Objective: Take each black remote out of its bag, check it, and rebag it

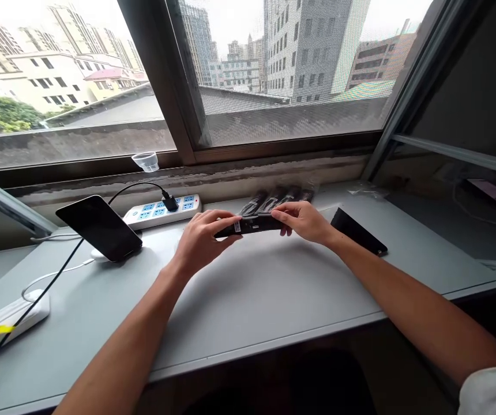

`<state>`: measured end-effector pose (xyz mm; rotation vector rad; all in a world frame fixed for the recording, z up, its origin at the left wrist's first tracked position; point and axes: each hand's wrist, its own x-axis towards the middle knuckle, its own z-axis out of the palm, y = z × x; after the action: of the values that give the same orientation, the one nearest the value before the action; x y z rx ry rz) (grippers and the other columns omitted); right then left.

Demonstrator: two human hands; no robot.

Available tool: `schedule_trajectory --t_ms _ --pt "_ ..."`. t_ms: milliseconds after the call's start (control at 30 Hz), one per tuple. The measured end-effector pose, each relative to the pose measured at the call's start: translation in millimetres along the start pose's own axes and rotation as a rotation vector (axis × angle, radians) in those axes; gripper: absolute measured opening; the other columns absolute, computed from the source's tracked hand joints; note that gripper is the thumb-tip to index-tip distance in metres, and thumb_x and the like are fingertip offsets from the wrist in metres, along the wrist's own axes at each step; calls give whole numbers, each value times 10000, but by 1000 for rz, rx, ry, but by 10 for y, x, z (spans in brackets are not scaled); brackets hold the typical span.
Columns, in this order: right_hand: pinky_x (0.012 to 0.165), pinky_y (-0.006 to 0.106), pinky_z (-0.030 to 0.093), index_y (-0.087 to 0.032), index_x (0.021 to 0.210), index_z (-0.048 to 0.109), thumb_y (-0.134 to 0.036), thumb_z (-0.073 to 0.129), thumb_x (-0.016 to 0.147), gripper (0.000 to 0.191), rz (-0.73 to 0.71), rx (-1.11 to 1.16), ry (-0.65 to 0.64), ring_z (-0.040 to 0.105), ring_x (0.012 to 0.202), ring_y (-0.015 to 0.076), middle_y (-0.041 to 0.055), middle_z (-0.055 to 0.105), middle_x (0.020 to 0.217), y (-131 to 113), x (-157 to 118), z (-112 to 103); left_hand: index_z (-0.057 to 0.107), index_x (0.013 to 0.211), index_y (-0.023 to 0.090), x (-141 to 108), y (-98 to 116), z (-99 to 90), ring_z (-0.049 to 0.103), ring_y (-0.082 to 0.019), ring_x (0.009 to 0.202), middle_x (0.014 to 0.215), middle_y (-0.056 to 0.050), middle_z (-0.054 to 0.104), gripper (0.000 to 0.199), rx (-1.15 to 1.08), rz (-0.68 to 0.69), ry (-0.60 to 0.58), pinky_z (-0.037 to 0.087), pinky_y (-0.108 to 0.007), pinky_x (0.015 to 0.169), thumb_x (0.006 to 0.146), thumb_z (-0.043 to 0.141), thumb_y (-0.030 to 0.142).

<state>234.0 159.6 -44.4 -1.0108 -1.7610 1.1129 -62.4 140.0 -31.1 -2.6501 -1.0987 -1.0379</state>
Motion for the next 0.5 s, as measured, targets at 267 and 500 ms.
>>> schedule_trajectory --t_ms 267,500 --pt "459 221 462 -183 838 651 -535 774 881 375 83 14 -41 619 516 114 -8 654 685 -16 -40 127 748 1254 263 25 129 128 723 -244 1045 1196 -75 779 326 -84 128 9 555 -410 941 949 770 375" --pt "557 238 470 -196 982 670 -450 802 864 310 76 89 -234 644 651 140 -13 692 761 -15 -57 131 721 1307 304 40 195 150 712 -247 1075 1216 -60 776 368 -134 182 -63 548 -427 974 949 773 371"
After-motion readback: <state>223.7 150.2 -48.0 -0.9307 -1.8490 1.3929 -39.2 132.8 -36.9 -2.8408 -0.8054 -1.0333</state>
